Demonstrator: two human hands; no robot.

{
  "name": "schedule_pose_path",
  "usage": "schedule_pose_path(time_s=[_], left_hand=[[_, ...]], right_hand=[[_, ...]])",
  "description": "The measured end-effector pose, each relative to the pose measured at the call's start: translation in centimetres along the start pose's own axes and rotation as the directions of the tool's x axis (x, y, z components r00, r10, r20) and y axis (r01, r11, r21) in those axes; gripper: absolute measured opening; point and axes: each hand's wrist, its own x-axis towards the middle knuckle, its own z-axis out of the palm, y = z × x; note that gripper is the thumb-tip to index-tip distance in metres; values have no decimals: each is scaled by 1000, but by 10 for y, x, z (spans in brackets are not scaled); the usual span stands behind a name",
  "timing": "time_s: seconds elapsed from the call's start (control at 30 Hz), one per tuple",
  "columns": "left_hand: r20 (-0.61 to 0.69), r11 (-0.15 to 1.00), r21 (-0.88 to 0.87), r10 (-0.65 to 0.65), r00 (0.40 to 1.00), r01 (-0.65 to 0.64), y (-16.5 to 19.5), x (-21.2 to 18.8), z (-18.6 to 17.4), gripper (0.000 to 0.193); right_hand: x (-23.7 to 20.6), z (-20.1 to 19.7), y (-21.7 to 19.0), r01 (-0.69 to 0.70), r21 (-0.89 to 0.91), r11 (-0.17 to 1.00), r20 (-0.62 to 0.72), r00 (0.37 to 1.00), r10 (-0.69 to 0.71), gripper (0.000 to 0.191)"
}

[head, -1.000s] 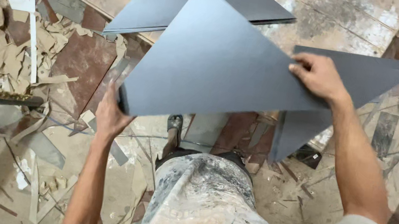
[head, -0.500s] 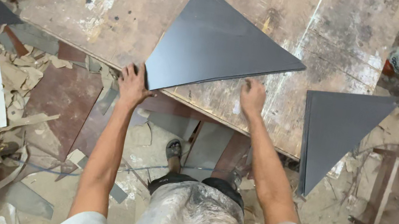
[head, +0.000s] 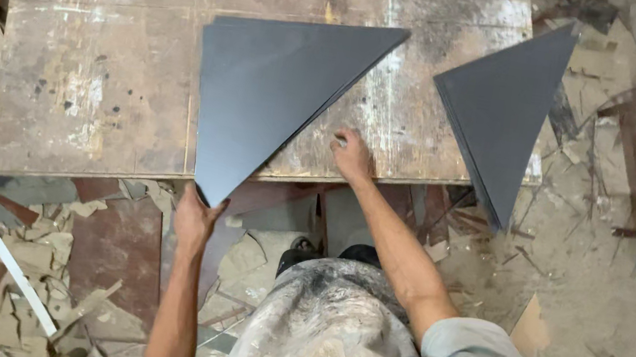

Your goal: The person uses a utility knife to cut a large dark sheet on a wooden workbench, scoring along straight lines and snapping off triangular pieces. They stack the cut pieces and continue cutting additional sections of the sheet.

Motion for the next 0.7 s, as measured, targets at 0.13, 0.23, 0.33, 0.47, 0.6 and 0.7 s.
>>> schedule_pose_path(time_s=[0.13, 0.23, 0.33, 0.47, 0.6, 0.7], left_hand=[[11, 963, -227, -150, 989, 149, 10, -93, 8, 60], [-35, 970, -129, -213, 976, 207, -13, -165, 8, 69], [-25, 970, -113, -220, 975, 216, -44, -224, 12, 75], [3, 938, -112, -330, 944, 328, -69, -267, 27, 84], [11, 914, -22, -404, 915, 404, -65, -276, 40, 88], [109, 895, -23, -441, 891, 445, -60, -266, 41, 118]], right_hand=[[-22, 5, 27, -6, 332, 943, -187, 980, 72, 31], [-38, 8, 53, -5, 197, 980, -330, 941, 71, 31], [-48, 9, 69, -198, 480, 854, -335, 859, 388, 38], [-80, 28, 71, -526, 840, 132, 302, 656, 691, 49], [-114, 61, 55, -598, 802, 9, 539, 729, 422, 53], [-113, 83, 43, -559, 827, 64, 497, 779, 383, 50]])
